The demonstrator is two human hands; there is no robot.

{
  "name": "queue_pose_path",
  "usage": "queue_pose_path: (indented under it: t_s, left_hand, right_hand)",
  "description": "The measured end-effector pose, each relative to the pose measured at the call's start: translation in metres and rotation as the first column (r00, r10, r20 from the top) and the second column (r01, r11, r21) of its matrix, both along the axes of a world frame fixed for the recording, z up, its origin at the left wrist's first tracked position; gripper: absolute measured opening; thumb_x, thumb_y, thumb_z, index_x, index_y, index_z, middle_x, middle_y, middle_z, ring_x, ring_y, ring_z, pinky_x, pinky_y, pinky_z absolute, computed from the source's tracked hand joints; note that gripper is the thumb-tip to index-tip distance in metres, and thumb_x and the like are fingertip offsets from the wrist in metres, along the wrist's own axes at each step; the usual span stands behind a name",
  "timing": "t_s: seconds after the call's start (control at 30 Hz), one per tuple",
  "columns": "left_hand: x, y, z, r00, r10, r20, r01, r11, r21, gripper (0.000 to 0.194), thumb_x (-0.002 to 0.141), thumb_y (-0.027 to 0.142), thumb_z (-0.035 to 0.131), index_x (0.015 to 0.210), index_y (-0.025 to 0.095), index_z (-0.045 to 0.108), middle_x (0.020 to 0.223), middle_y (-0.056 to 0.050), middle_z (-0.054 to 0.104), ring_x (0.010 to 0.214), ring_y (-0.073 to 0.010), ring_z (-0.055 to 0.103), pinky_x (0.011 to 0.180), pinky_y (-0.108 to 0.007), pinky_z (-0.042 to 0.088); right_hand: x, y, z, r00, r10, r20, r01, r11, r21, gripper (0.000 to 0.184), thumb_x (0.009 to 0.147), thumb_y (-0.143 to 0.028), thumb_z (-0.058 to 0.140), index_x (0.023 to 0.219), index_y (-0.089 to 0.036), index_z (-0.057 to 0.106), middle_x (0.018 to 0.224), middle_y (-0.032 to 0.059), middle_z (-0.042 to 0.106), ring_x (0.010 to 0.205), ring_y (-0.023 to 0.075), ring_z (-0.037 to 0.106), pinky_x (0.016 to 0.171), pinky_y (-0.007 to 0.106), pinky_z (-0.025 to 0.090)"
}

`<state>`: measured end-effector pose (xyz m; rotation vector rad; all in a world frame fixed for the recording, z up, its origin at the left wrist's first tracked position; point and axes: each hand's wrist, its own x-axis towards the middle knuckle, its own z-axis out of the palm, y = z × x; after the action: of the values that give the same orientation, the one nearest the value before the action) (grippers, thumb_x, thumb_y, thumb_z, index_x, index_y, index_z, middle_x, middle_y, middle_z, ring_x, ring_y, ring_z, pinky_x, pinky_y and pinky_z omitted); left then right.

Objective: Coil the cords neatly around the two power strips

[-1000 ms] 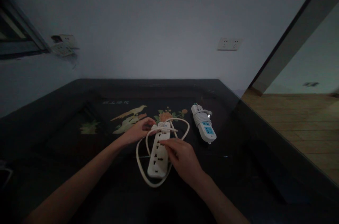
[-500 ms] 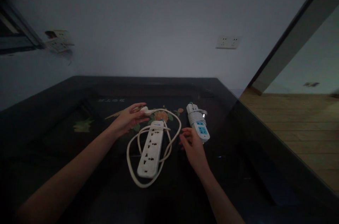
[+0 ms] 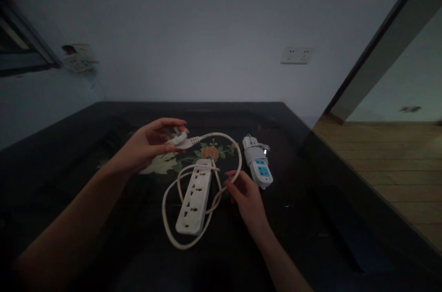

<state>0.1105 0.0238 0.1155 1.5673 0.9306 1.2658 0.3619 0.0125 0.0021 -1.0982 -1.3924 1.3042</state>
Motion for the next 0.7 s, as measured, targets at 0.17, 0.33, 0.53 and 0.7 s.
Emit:
queue_pose_path:
  t_s: [0.17, 0.33, 0.53, 0.7]
  left_hand:
    - [-0.041, -0.022, -0.020, 0.999, -0.014, -0.038, 0.008, 0.989, -0.150, 0.044, 0.071, 0.012, 0.073, 0.112, 0.026, 0.062, 0.115, -0.003, 0.058, 0.073, -0.0107, 0.064, 0.070, -0.028, 0.057]
    - [-0.057, -0.047, -0.048, 0.956, -0.155, 0.249, 0.244, 0.892, -0.380, 0.063, 0.066, 0.034, 0.081, 0.124, 0.026, 0.056, 0.116, -0.008, 0.057, 0.095, -0.0231, 0.063, 0.079, -0.036, 0.056]
    - [-0.028, -0.061, -0.071, 0.841, -0.192, 0.506, 0.497, 0.645, -0.580, 0.046, 0.086, 0.051, 0.054, 0.114, 0.017, 0.064, 0.093, -0.006, 0.063, 0.055, -0.0102, 0.063, 0.043, -0.016, 0.048]
    - [-0.004, -0.070, -0.075, 0.677, -0.330, 0.658, 0.689, 0.599, -0.409, 0.033, 0.091, 0.039, 0.049, 0.109, 0.016, 0.064, 0.076, -0.004, 0.064, 0.037, -0.0065, 0.053, 0.032, -0.015, 0.039]
  right_hand:
    - [-0.003, -0.008, 0.009, 0.998, 0.050, -0.024, -0.050, 0.999, -0.004, 0.030, 0.080, -0.042, 0.064, 0.099, -0.020, 0.059, 0.076, -0.0002, 0.062, 0.061, 0.0125, 0.058, 0.054, 0.024, 0.050]
    - [-0.003, -0.010, 0.008, 0.999, 0.034, 0.033, -0.035, 0.999, 0.030, 0.028, 0.081, -0.042, 0.062, 0.099, -0.020, 0.060, 0.075, 0.0007, 0.064, 0.063, 0.0152, 0.062, 0.060, 0.028, 0.053]
    - [-0.005, -0.011, 0.007, 0.999, 0.047, 0.025, -0.049, 0.995, 0.090, 0.021, 0.081, -0.037, 0.063, 0.095, -0.022, 0.063, 0.076, 0.0009, 0.064, 0.062, 0.0153, 0.061, 0.061, 0.029, 0.053]
    - [-0.005, -0.011, 0.009, 0.997, 0.080, 0.020, -0.082, 0.992, 0.097, 0.020, 0.082, -0.034, 0.062, 0.099, -0.023, 0.064, 0.080, 0.0008, 0.063, 0.064, 0.0144, 0.061, 0.060, 0.028, 0.052]
